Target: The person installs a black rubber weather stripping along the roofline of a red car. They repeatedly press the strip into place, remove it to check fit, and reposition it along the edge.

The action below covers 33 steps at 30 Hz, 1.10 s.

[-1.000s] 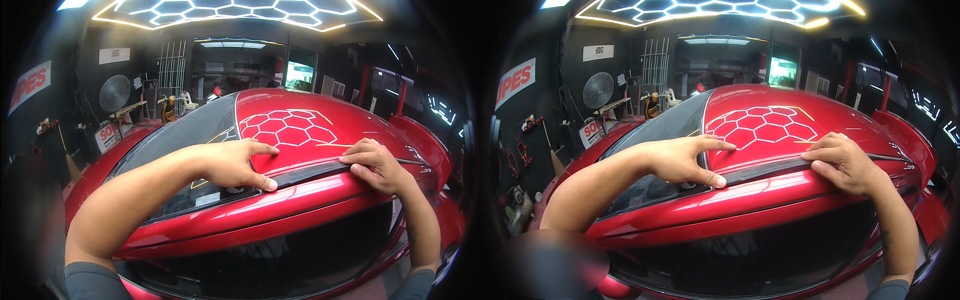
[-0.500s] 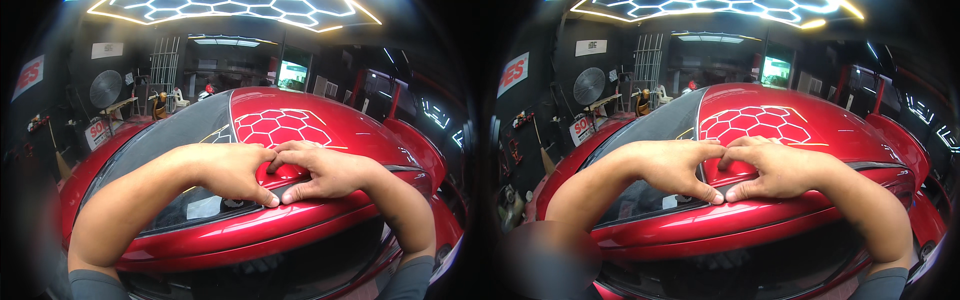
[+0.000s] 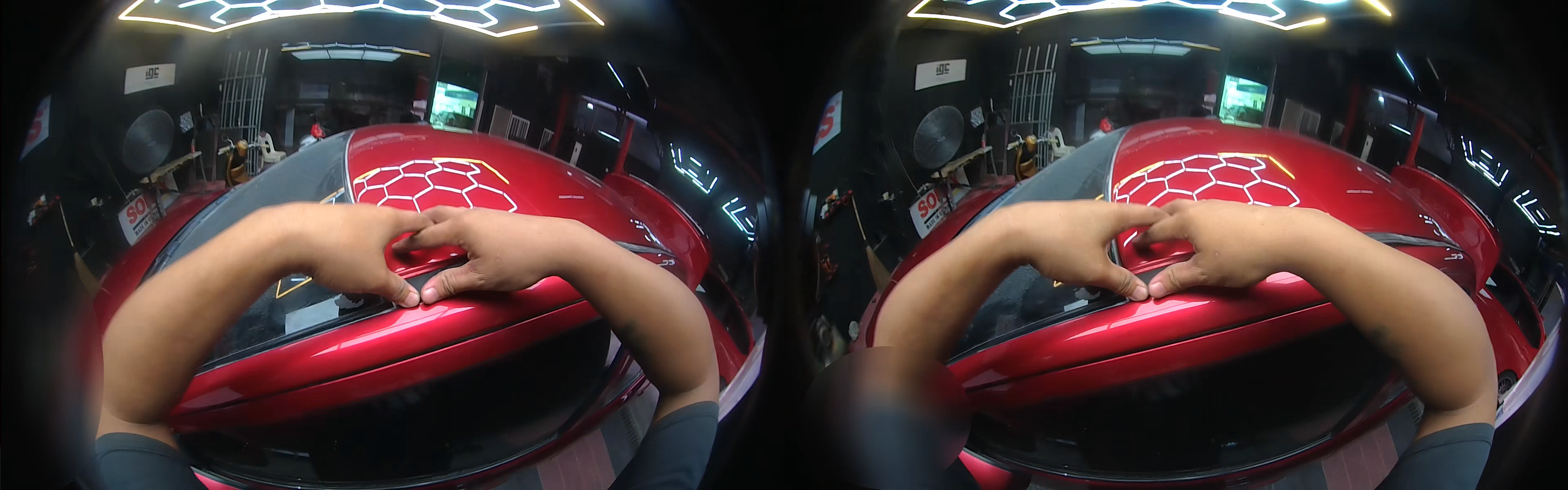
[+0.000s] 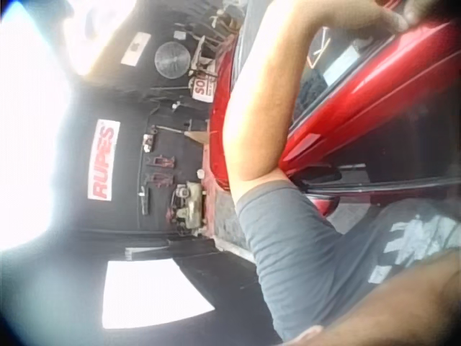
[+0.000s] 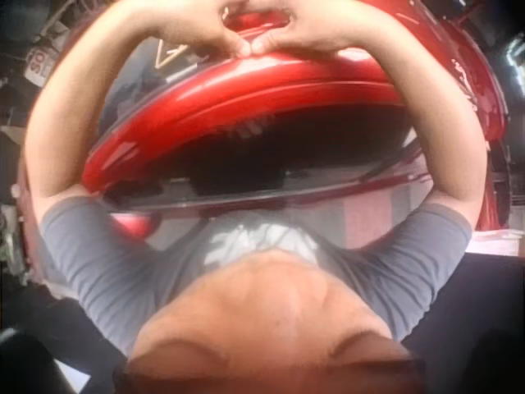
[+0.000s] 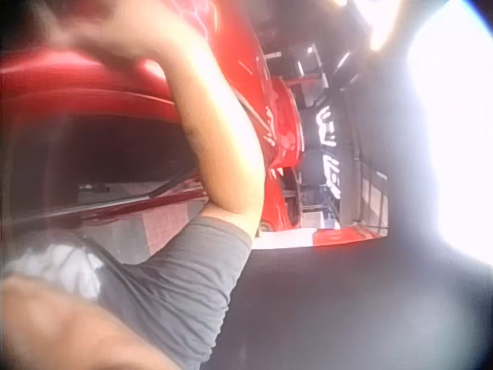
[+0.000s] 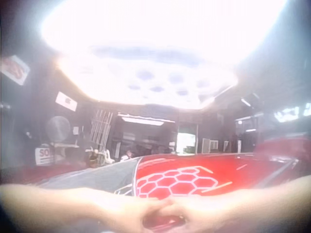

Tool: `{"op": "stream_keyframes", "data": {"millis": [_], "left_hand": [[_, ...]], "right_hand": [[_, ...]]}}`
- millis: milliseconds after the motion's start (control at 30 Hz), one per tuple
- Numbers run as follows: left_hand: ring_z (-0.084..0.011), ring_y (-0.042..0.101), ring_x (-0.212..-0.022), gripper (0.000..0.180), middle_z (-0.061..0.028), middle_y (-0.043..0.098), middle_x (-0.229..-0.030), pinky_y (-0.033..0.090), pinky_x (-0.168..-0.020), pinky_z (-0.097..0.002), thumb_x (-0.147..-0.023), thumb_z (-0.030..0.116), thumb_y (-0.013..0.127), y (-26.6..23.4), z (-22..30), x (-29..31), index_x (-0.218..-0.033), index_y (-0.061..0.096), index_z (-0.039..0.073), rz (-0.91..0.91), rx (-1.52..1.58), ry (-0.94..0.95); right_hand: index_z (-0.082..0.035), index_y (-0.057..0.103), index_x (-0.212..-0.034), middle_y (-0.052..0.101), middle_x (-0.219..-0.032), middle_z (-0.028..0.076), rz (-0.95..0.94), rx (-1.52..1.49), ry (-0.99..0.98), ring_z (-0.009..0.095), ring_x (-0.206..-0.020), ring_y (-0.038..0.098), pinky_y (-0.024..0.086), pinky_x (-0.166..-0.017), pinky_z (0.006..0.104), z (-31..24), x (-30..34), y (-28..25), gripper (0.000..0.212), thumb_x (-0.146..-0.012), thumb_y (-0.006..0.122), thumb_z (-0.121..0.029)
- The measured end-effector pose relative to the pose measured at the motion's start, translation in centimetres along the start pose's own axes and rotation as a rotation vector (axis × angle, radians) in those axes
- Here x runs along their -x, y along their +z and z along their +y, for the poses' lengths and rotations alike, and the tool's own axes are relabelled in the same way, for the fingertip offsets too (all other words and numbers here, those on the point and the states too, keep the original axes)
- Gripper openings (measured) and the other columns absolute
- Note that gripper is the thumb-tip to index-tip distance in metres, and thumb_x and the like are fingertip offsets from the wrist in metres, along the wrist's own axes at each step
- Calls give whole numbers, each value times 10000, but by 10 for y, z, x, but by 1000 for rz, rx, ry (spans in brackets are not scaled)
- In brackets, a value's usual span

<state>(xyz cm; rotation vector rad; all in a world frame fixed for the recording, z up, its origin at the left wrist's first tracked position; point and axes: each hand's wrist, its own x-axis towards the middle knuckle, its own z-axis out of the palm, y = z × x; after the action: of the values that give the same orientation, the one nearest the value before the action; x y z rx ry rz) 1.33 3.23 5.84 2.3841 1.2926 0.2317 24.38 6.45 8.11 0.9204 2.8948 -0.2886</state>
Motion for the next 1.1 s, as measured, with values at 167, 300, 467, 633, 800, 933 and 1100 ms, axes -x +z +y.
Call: {"op": "stream_keyframes", "data": {"millis": [167, 300, 467, 633, 800, 933, 1100], "left_hand": [[-395, 488, -1523, 687, -292, 558, -1567, 433, -1232, -516, -971, 410, 830, 23, -9, 23, -1574, 598, 178, 173, 5, 92], [-424, 388, -1605, 515, -298, 486, -1651, 389, -1272, -531, -1027, 385, 759, 35, -8, 31, -1488, 695, 165, 216, -7, 94], [-406, 604, -1408, 405, -265, 612, -1523, 519, -1131, -484, -1026, 344, 757, 53, -4, 24, -1325, 790, 73, 373, 25, 238], [-357, 681, -1286, 339, -223, 703, -1408, 546, -1059, -466, -991, 283, 798, 56, -16, 14, -1211, 832, 27, 474, -29, 371], [-358, 693, -1261, 332, -234, 701, -1405, 542, -1066, -459, -1034, 277, 755, 59, -20, 16, -1244, 823, 29, 477, 138, 367], [-343, 678, -1288, 325, -232, 699, -1406, 532, -1082, -454, -1067, 267, 715, 63, -20, 14, -1225, 820, 3, 489, 231, 363], [-321, 676, -1272, 319, -220, 696, -1405, 527, -1072, -436, -1080, 238, 689, 67, -20, 10, -1190, 814, -33, 512, 234, 386]], "right_hand": [[-16, 774, -1302, 766, -1293, 204, 445, 9, 55, 323, -1249, 707, 531, -1105, 452, 29, 57, -26, 473, -1077, 697, -424], [-38, 807, -1257, 777, -1260, 164, 348, -23, -14, 303, -1244, 706, 547, -1099, 459, 46, 99, 0, 416, -985, 828, -352], [-77, 832, -1193, 788, -1056, 99, 615, 132, -146, 265, -1030, 730, 597, -916, 392, 66, 98, 33, 230, -969, 783, -61], [-37, 817, -1090, 744, -942, 99, 685, 159, -160, 264, -949, 722, 594, -826, 387, 69, 85, 39, 140, -955, 783, -30], [-41, 821, -1058, 745, -973, 112, 713, 71, -183, 288, -925, 719, 590, -806, 399, 74, 80, 41, 104, -971, 785, -86], [-32, 811, -1013, 739, -934, 109, 735, 129, -166, 280, -872, 707, 575, -762, 399, 73, 83, 41, 85, -946, 801, -83], [-3, 802, -1007, 731, -902, 105, 773, 74, -192, 237, -851, 714, 581, -763, 360, 74, 85, 44, 81, -928, 786, -5]]}}
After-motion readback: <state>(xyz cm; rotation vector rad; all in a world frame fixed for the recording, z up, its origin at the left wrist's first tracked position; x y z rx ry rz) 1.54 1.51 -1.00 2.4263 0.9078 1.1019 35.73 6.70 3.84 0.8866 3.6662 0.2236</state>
